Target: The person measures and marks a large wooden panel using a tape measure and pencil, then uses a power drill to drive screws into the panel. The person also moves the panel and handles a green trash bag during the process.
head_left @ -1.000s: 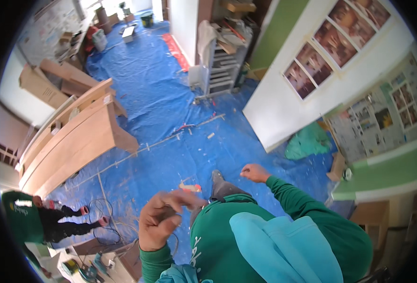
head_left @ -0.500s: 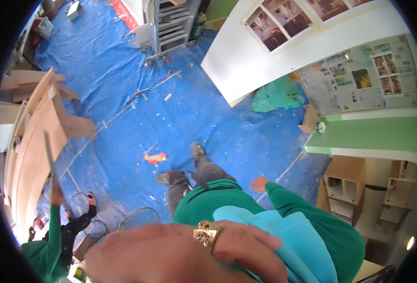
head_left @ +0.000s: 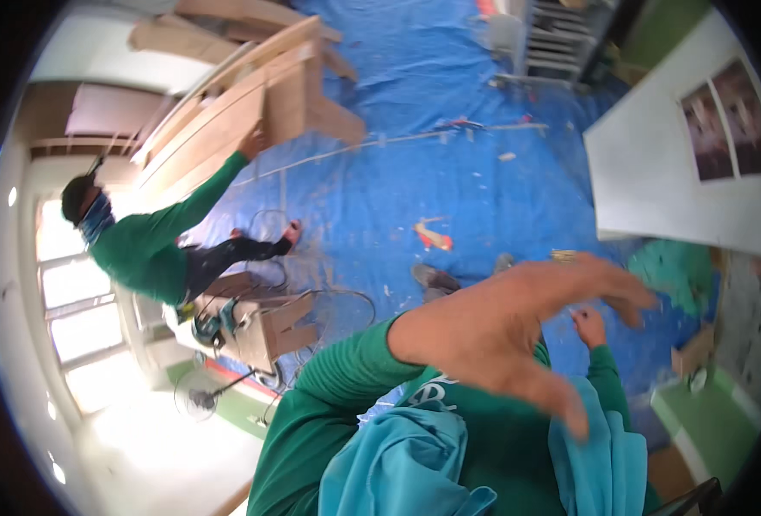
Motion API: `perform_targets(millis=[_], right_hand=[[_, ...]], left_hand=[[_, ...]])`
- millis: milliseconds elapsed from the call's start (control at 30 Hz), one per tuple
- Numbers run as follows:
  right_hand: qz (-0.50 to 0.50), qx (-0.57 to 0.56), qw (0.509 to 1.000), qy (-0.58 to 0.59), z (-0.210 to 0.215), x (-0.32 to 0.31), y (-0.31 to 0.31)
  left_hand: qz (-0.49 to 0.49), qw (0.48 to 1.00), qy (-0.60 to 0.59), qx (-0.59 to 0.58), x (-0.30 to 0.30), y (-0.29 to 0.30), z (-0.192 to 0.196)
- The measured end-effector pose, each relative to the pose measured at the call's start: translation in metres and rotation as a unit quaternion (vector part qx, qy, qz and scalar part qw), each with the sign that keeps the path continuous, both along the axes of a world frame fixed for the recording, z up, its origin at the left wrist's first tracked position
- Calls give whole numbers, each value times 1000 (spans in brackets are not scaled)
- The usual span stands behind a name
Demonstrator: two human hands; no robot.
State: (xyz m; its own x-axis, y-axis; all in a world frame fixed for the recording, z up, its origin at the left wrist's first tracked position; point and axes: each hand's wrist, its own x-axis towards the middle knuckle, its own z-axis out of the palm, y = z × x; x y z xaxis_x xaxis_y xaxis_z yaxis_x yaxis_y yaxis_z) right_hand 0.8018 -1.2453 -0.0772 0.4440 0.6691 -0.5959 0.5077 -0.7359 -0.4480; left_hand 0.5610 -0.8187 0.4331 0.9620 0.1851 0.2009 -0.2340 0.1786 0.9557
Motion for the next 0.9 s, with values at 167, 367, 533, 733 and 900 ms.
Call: perform_targets(millis=[167, 367, 533, 733, 900], right_hand=[[363, -4, 919, -154, -61, 10, -48], [82, -119, 984, 108, -37, 20, 24], [117, 93, 983, 106, 69, 1, 217], [133, 359, 888, 254, 371, -127, 405], [567, 255, 514, 592, 540, -206, 414]], left_hand=[[230, 906, 346, 80, -109, -39, -108], [435, 750, 479, -138, -223, -149, -185], [531, 695, 433, -218, -261, -174, -198], [617, 725, 259, -162, -329, -122, -142], [392, 909, -106, -94, -394, -140, -37]])
